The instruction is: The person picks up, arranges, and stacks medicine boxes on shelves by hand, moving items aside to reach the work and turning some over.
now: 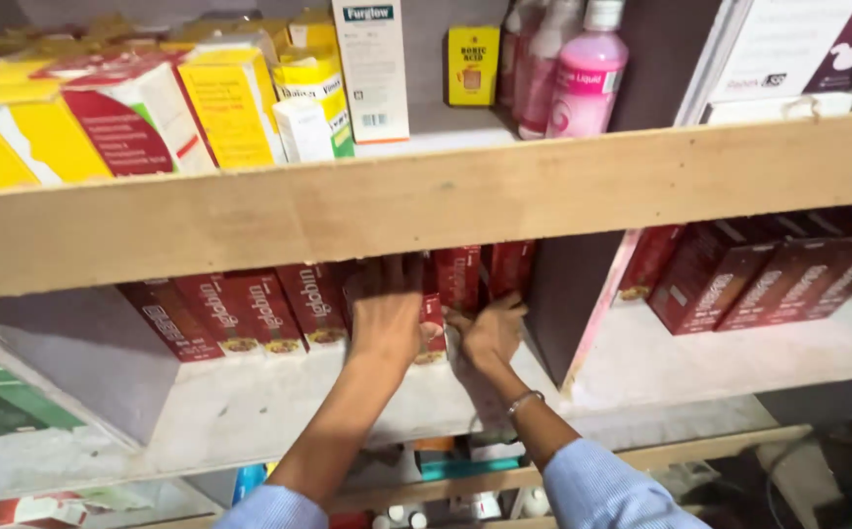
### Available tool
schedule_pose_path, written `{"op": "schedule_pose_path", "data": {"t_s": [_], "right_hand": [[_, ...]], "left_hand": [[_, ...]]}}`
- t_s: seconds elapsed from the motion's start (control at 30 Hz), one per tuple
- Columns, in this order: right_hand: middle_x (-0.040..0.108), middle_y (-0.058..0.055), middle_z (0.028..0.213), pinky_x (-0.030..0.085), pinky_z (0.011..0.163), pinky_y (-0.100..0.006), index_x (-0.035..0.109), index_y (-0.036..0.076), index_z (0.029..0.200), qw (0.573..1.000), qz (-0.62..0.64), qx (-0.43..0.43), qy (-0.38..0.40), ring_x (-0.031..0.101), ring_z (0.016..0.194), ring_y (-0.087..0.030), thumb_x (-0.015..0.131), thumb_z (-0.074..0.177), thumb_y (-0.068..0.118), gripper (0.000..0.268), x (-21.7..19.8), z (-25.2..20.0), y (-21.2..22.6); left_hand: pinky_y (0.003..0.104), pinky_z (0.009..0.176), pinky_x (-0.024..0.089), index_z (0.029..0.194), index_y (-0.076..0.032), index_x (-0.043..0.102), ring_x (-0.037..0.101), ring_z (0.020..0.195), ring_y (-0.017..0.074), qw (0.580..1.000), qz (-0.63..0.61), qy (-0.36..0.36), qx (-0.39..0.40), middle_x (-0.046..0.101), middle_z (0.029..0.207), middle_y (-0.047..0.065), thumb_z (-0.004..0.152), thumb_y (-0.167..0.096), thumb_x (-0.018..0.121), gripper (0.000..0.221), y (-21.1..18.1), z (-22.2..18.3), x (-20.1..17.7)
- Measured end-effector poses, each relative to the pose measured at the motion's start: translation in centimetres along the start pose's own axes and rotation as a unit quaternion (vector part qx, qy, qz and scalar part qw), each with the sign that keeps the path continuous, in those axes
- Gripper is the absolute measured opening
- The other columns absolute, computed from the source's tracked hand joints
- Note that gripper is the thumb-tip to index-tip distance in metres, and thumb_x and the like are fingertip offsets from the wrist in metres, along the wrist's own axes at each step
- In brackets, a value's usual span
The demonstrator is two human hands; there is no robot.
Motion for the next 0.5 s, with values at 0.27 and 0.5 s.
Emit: {"op": "schedule_pose_path", "data": {"t_s": [0.27, 0.5], "right_hand": [[0.05, -0.039, 0.131, 0.045, 0.099, -0.052, 0.03, -0.02, 0.142, 0.951, 0.185, -0.195, -0.156, 0.055, 0.119, -0.05, 0.093, 0.072, 0.039, 0.111, -2.9, -1.5, -1.5], [0.069, -0.028, 0.116, 0.053, 0.093, -0.047, 0.059, -0.007, 0.129, 0.94, 0.257, -0.182, -0.131, 0.068, 0.107, -0.041, 0.082, 0.078, 0.036, 0.071, -2.8, 0.0, -1.5]], "left_hand": [[0.06, 0.119, 0.015, 0.151, -0.01, 0.031, 0.022, 0.146, 0.0412, 0.999, -0.034, 0.025, -0.025, 0.029, 0.157, 0.02, 0.057, -0.042, 0.095, 0.118, 1.2, 1.0, -0.2], [0.057, 0.118, 0.018, 0.15, -0.011, 0.041, 0.029, 0.142, 0.0435, 0.998, -0.062, -0.02, -0.003, 0.037, 0.154, 0.021, 0.058, -0.021, 0.092, 0.106, 0.8, 0.2, -2.6]]}}
Point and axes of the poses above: each hand's wrist, its own z-axis towards the middle knuckle, its own x-axis out of the palm, y = z × x, the point moved 8 cm from there along z, towards the middle knuckle
